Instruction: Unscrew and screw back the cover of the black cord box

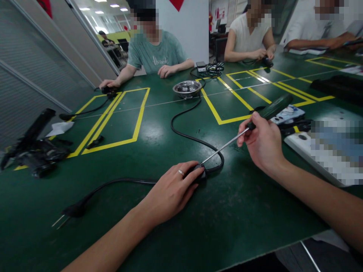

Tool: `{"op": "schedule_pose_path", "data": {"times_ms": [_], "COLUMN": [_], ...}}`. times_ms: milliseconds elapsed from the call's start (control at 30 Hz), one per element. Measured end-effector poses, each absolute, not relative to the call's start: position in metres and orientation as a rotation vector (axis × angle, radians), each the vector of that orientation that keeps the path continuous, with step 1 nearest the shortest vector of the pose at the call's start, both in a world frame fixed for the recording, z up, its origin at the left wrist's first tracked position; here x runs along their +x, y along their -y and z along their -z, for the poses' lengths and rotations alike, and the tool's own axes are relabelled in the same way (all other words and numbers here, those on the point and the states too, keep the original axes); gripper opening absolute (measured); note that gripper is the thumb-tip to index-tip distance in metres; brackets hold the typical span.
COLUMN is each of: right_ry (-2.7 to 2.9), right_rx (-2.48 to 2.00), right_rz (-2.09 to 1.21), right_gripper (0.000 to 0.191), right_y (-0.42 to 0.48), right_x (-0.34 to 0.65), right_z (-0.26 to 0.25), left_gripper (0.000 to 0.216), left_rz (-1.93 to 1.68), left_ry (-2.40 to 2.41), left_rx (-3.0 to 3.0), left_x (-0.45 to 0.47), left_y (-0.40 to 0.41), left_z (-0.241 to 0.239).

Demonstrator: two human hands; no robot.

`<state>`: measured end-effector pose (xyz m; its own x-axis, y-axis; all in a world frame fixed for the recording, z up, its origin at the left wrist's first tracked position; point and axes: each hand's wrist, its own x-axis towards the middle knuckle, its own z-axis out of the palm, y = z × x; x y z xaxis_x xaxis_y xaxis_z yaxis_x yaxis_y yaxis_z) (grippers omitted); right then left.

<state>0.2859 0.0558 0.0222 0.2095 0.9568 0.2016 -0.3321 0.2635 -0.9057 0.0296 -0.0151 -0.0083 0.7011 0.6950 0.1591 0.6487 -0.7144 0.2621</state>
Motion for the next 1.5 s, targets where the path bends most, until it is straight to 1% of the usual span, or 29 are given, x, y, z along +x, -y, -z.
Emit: {"op": "schedule_pose_path", "data": {"times_ms": [467,600,733,967,1267,1500], "right_ry": [0.956,0.945,0.947,0.981,0.942,0.842], "right_rx": [-0.853,-0.859,-0.886,-0.886,-0.912,-0.953], "right_rz": [-1.061,-1.052,-1.052,-1.046,-1.120,-1.218], "right_gripper": [0.025,0.022,0.026,0.025,0.021,0.019], "right_y": [-0.0559,-0.0567,-0.0571,-0.0560,-0.0554,-0.0570], "right_x": [0.2864,0.2873,0.2873,0.2870,0.2846,0.2855], "right_z": [-0.0183,-0.0185,-0.0172,-0.0145,-0.0179,-0.0175], "left_gripper": [0.045,0.041,0.039,0.044,0.050,0.048], "left_rz": [-0.338,-0.390,-0.456,-0.409,-0.340,-0.347], "left_ry": [-1.098,-1.088,-1.069,-1.076,-1.091,-1.114], "left_rx": [2.758,2.743,2.704,2.725,2.723,2.709], "left_x": [0.0317,0.0308,0.0296,0.0322,0.0323,0.0339], "left_y": [0.0142,0.0147,0.0142,0.0126,0.0139,0.0134], "left_z": [0.0086,0.0092,0.0092,0.0075,0.0064,0.0064]}}
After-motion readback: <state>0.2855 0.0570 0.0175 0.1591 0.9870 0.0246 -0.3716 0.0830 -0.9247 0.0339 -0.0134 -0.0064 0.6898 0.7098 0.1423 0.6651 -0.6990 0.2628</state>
